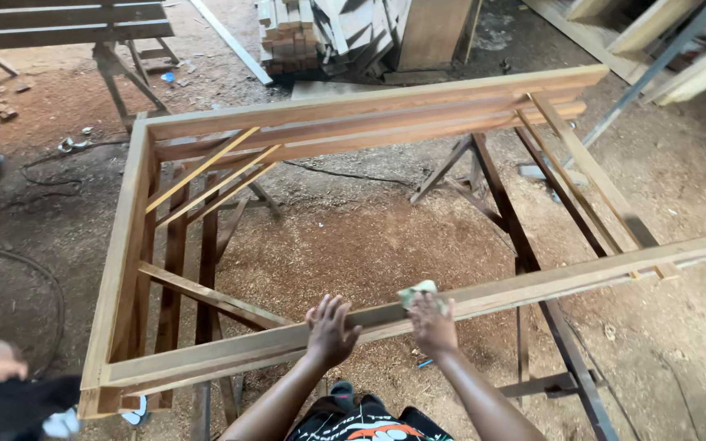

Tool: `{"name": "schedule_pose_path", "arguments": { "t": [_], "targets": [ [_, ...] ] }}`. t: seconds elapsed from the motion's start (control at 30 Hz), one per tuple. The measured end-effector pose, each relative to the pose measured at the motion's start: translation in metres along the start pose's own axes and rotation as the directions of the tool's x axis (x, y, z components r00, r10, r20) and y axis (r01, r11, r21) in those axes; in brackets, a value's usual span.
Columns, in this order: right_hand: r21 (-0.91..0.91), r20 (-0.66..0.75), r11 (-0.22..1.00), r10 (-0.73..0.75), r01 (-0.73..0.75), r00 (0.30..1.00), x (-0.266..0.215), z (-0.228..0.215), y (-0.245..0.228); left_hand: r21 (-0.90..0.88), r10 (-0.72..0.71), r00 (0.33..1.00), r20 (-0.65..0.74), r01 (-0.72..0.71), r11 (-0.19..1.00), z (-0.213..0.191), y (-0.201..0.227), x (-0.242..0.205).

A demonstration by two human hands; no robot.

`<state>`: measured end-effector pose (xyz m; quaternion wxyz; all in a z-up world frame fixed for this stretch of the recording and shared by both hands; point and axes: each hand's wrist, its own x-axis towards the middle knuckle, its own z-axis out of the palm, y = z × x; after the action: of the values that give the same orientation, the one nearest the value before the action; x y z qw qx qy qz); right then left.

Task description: The person sands the surfaces and corners of a large wooden frame using a piece of sandpaper.

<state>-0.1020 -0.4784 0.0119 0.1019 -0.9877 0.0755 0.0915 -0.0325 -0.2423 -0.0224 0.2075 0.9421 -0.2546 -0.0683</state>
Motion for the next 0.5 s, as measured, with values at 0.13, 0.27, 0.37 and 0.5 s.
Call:
{"name": "schedule_pose_path", "arguments": {
  "t": [0.13, 0.27, 0.37, 0.5],
  "targets": [
    [0.029, -0.031, 0.979, -0.203, 0.204, 0.979, -0.004, 0.016, -0.056, 0.049, 0.162, 0.965, -0.207, -0.155, 0.987, 0.010, 0.009, 0.015],
    [0.022, 0.067, 0.991, -0.136, 0.135, 0.988, -0.005, -0.003, -0.042, 0.118, 0.044, 0.983, 0.177, -0.066, 0.991, 0.007, 0.011, 0.019],
    [0.083, 0.108, 0.986, 0.133, -0.142, 0.985, -0.003, -0.020, -0.003, 0.110, 0.082, 0.986, 0.148, -0.099, 0.989, -0.003, 0.012, 0.016],
    [0.065, -0.209, 0.992, 0.121, -0.110, 0.970, 0.006, -0.002, 0.021, 0.100, 0.081, 0.965, 0.249, -0.109, 0.989, -0.013, 0.012, 0.016]
  ]
}}
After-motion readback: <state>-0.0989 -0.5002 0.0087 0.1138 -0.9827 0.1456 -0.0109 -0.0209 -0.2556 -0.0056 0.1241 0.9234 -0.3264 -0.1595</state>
